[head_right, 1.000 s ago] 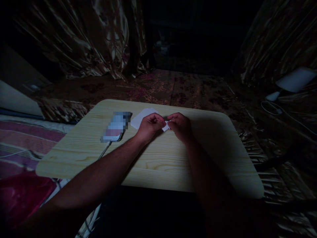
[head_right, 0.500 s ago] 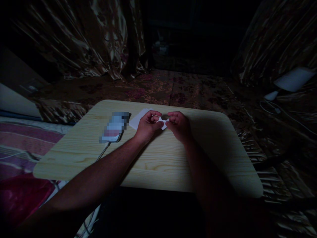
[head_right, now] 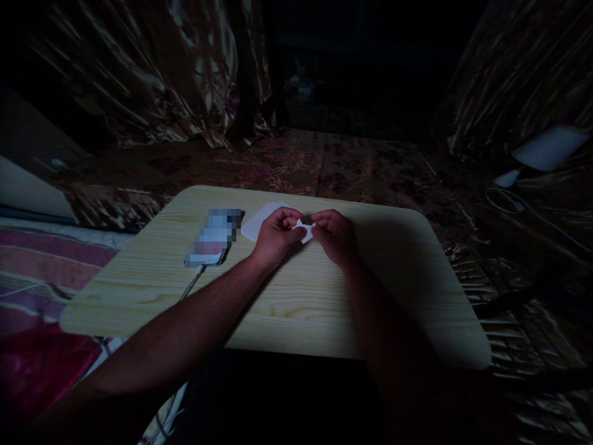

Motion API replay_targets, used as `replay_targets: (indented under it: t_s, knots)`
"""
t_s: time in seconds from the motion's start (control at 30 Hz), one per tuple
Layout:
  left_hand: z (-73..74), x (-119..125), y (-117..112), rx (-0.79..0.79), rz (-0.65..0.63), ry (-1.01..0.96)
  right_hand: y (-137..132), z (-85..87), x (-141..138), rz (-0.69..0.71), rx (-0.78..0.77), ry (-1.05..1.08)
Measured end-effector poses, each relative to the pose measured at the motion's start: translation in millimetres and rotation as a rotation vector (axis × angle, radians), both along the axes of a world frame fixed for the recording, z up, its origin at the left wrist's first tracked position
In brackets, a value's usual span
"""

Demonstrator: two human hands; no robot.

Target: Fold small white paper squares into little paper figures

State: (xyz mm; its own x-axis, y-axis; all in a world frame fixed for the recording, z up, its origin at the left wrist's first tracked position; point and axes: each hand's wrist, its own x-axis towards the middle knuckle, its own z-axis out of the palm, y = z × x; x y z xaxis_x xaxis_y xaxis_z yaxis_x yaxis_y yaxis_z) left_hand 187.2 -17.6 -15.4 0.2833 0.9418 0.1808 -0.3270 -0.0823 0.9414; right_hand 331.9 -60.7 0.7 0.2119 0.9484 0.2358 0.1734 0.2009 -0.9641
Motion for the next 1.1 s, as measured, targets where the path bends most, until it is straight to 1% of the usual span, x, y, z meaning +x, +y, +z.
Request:
replay_targets:
  t_s: [0.2,0.5,0.67,0.83,1.1]
  knots:
    - [-1.0,0,1,-0.002,0.004,0.018,-1,-1.3,0,0.027,-0.001,0.003]
    - [1.2,1,-2,-0.008,-0.006,0.016,-3,2.1,-1,-0.021,-0.007,-0.046]
    - [-0.9,0,-1,-0.002,-0.021,0.022,-1,-2.3,-1,-0.031,0.025,-0.032]
    - [-2.5,1,-1,0.006,-0.011,0.034,2,-7.9,-1,-0.061,0.062,-0.071]
    - [-2.4,0,2,-0.002,-0.017,0.063,0,-4.9,-1,-0.048,0.035,-0.049]
